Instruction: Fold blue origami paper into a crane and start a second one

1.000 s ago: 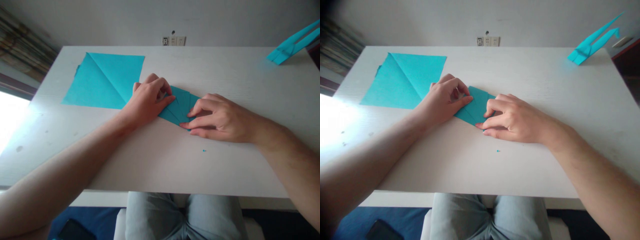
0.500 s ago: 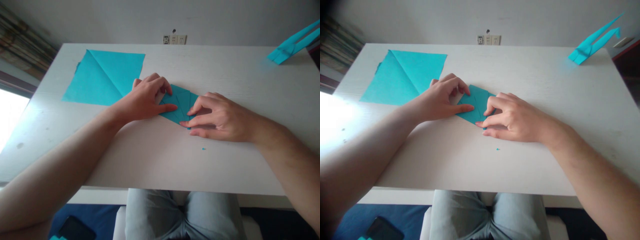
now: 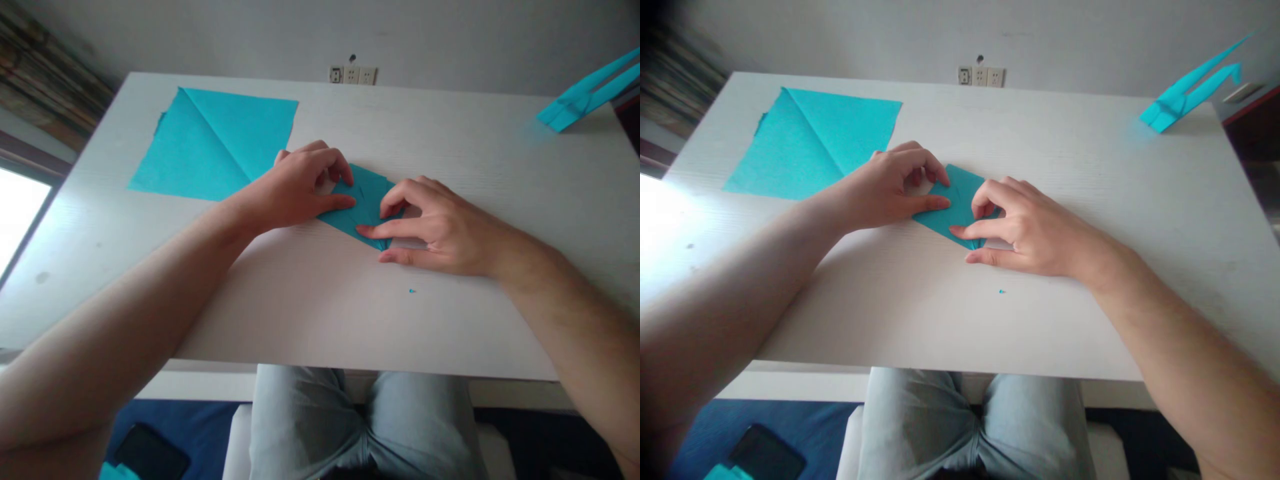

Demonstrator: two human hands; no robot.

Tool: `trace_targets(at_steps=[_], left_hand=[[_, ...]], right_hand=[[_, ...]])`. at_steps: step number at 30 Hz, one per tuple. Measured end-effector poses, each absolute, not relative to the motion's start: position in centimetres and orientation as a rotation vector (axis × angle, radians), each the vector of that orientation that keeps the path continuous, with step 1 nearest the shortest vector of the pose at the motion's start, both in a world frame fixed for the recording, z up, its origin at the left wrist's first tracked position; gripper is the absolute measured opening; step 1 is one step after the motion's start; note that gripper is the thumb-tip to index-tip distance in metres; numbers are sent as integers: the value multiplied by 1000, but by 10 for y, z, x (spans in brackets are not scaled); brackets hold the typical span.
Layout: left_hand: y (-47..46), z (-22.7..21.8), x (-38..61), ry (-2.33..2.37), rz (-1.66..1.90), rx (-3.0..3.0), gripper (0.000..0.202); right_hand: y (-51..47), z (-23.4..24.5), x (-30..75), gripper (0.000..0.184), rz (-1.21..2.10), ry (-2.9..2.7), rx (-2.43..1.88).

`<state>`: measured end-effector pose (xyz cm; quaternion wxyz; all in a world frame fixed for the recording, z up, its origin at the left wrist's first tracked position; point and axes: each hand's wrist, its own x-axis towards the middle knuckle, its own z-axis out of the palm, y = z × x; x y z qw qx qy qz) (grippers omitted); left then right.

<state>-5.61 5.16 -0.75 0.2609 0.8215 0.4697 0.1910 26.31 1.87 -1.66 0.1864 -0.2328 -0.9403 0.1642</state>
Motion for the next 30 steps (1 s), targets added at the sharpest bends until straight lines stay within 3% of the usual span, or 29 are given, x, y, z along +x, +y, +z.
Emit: trace_targets(at_steps=[6, 22, 24, 27, 30], left_hand=[[59, -9, -65, 1196, 574, 2146, 17], [61, -12, -65, 1274, 660, 2108, 18], [53, -12, -62, 1366, 678, 2178, 23], [38, -12, -53, 1574, 599, 2272, 48], [25, -9, -43, 1615, 467, 2287, 55]], right_hand=[[21, -7, 276, 23, 694, -2621, -622], [20, -6, 284, 20, 727, -2628, -585], [20, -7, 284, 21, 693, -2627, -558], [22, -7, 282, 25, 687, -2620, -542], [25, -10, 280, 41, 663, -2518, -667]])
